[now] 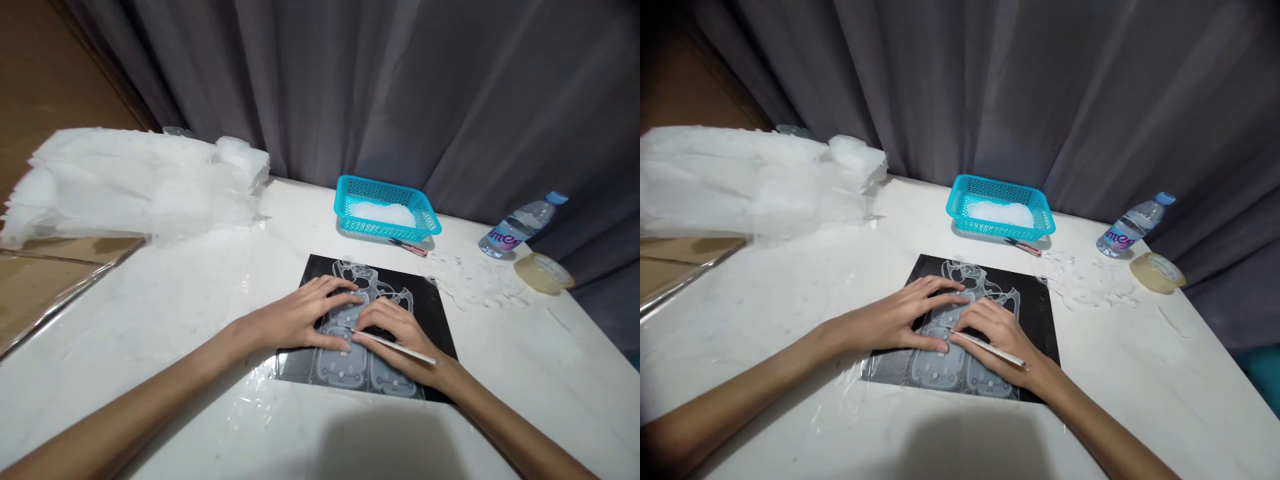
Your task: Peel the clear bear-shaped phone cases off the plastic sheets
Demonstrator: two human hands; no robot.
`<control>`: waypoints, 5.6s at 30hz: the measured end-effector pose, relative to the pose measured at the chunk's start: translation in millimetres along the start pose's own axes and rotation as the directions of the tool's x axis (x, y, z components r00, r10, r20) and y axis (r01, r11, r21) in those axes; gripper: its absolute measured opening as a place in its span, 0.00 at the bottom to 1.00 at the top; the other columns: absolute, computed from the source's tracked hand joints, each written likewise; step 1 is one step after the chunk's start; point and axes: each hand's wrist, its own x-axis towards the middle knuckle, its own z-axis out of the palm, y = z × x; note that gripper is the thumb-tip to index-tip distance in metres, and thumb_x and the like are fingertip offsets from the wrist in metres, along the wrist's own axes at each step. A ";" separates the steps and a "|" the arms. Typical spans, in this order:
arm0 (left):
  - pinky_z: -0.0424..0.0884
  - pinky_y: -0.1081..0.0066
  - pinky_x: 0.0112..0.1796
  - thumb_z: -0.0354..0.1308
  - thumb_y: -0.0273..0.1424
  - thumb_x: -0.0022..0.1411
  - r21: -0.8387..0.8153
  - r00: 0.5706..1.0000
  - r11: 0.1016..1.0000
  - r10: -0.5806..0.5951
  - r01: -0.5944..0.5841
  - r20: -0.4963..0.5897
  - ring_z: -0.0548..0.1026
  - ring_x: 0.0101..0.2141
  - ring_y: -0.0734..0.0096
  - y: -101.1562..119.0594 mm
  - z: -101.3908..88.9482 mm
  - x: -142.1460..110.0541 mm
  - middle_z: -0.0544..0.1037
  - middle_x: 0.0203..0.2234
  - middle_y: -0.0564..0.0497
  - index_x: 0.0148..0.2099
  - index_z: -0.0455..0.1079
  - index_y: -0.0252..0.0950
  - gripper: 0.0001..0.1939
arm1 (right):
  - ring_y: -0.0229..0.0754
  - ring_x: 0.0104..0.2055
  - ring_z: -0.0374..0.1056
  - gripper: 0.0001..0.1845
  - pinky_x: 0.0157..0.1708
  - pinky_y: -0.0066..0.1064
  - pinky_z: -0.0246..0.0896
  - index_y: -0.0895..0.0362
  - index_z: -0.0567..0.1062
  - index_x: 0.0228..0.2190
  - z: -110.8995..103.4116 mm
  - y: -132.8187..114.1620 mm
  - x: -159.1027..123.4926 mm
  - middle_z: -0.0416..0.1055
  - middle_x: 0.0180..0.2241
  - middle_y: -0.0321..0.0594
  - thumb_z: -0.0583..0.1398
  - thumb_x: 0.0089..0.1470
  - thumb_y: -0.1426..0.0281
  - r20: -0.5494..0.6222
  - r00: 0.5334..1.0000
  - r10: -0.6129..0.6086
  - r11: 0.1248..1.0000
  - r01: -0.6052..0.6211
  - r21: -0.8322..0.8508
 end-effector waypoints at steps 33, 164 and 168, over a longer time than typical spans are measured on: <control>0.73 0.65 0.34 0.66 0.58 0.60 -0.326 0.851 0.811 -0.524 0.486 -0.034 0.75 0.32 0.63 18.5 9.6 -1.5 0.74 0.31 0.53 0.50 0.62 0.37 0.32 | 0.45 0.39 0.73 0.10 0.41 0.36 0.70 0.65 0.75 0.50 8.9 -3.0 -3.5 0.78 0.38 0.47 0.60 0.70 0.73 -0.120 0.948 -0.295 0.757 0.155 -0.635; 0.71 0.74 0.31 0.64 0.40 0.68 -0.750 0.908 0.529 -0.345 0.396 0.236 0.73 0.29 0.73 24.5 2.6 21.5 0.78 0.30 0.51 0.45 0.76 0.33 0.14 | 0.47 0.38 0.74 0.10 0.40 0.38 0.72 0.61 0.77 0.45 -3.1 -4.4 -4.9 0.77 0.35 0.46 0.62 0.68 0.67 -0.244 0.955 -0.165 0.885 0.034 -0.465; 0.68 0.74 0.33 0.59 0.41 0.72 -0.634 0.940 0.704 -0.317 0.320 0.122 0.71 0.32 0.71 31.0 6.1 20.8 0.77 0.34 0.51 0.47 0.76 0.34 0.15 | 0.44 0.35 0.73 0.06 0.37 0.36 0.70 0.62 0.77 0.42 -1.7 -3.3 -3.1 0.77 0.33 0.44 0.62 0.67 0.71 -0.245 0.942 -0.232 0.850 0.074 -0.522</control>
